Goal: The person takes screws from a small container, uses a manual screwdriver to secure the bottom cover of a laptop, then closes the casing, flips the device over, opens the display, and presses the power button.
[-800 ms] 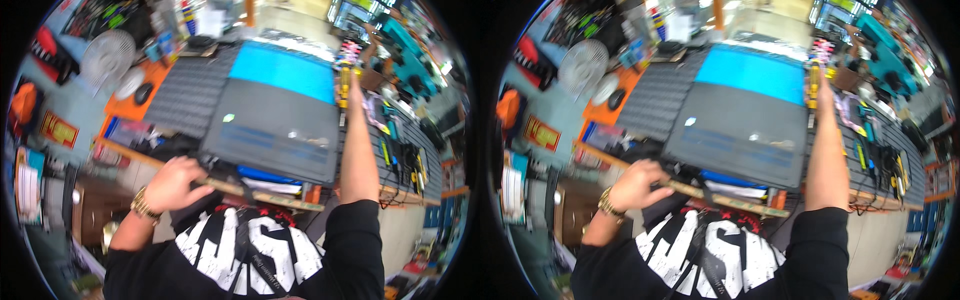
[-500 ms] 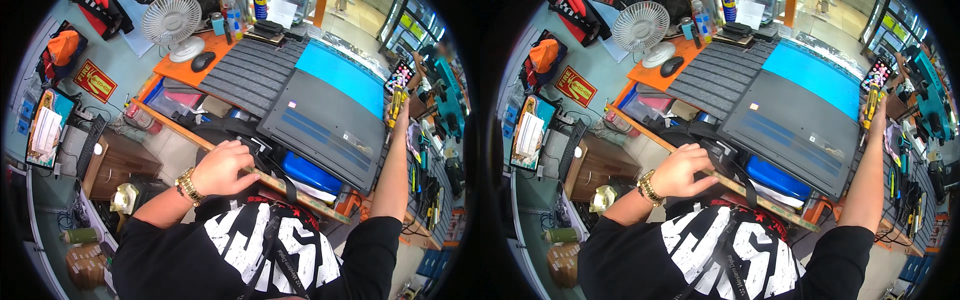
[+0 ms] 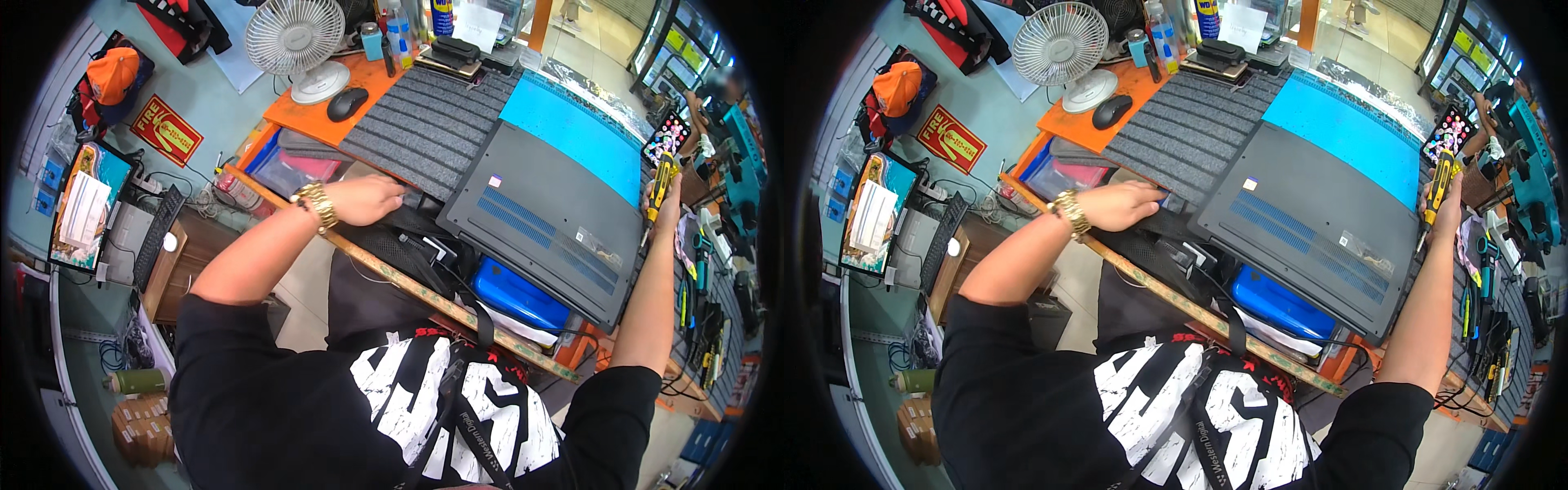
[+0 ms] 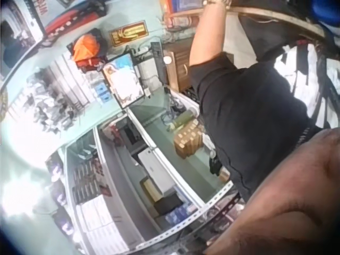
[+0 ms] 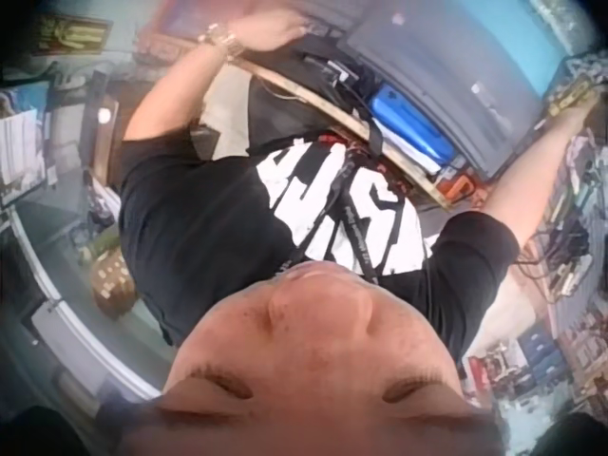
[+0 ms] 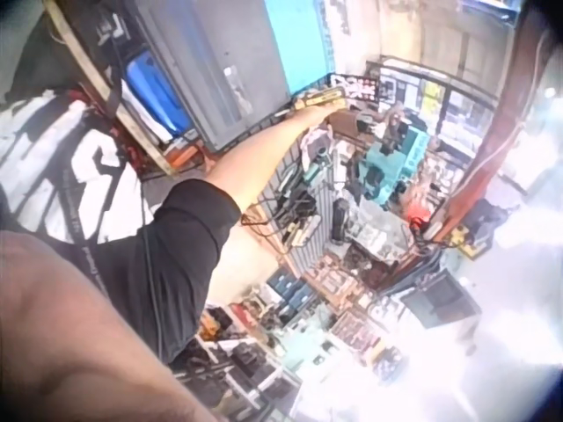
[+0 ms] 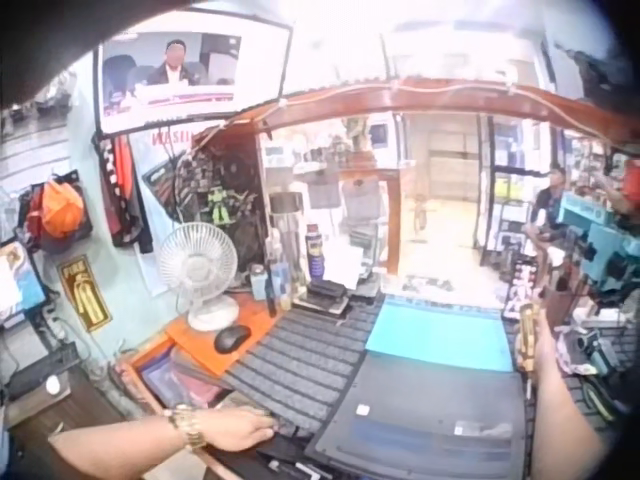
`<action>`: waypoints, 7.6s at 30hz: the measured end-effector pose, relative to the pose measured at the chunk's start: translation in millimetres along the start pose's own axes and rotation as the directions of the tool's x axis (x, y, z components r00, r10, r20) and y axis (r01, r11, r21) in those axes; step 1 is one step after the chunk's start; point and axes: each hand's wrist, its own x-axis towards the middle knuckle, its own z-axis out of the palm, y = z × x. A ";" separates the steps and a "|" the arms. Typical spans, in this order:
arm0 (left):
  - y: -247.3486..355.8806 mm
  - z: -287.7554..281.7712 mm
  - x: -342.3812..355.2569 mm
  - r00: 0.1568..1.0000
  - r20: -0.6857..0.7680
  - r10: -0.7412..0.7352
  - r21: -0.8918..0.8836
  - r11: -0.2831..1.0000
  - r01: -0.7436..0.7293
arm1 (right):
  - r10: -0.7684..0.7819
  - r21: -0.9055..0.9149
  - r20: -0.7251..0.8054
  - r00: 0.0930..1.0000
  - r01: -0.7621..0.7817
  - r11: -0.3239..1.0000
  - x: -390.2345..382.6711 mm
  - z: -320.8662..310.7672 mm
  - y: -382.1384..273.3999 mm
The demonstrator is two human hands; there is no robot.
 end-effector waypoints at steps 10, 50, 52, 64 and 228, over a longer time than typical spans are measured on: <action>-23.2 24.7 40.5 0.994 0.028 -0.105 0.026 0.994 0.104 | 0.003 0.060 -0.018 1.000 -0.002 0.998 3.8 -1.1 3.7; -38.4 49.8 86.7 0.955 0.103 -0.277 0.400 0.891 0.215 | -0.041 0.084 -0.124 0.991 0.052 0.995 -3.2 2.2 10.1; -32.9 43.8 86.8 0.923 0.184 -0.339 0.423 0.875 0.237 | -0.046 0.084 -0.121 0.992 0.057 0.995 -3.1 1.6 10.9; -40.4 49.4 85.1 0.976 0.025 -0.217 0.378 0.906 0.192 | -0.045 0.098 -0.115 0.992 0.057 0.994 -4.6 2.4 9.4; 173.1 -64.6 139.2 0.746 -0.410 0.524 0.307 0.850 -0.428 | 0.129 -0.042 0.127 0.983 -0.125 0.991 -20.1 18.0 -24.2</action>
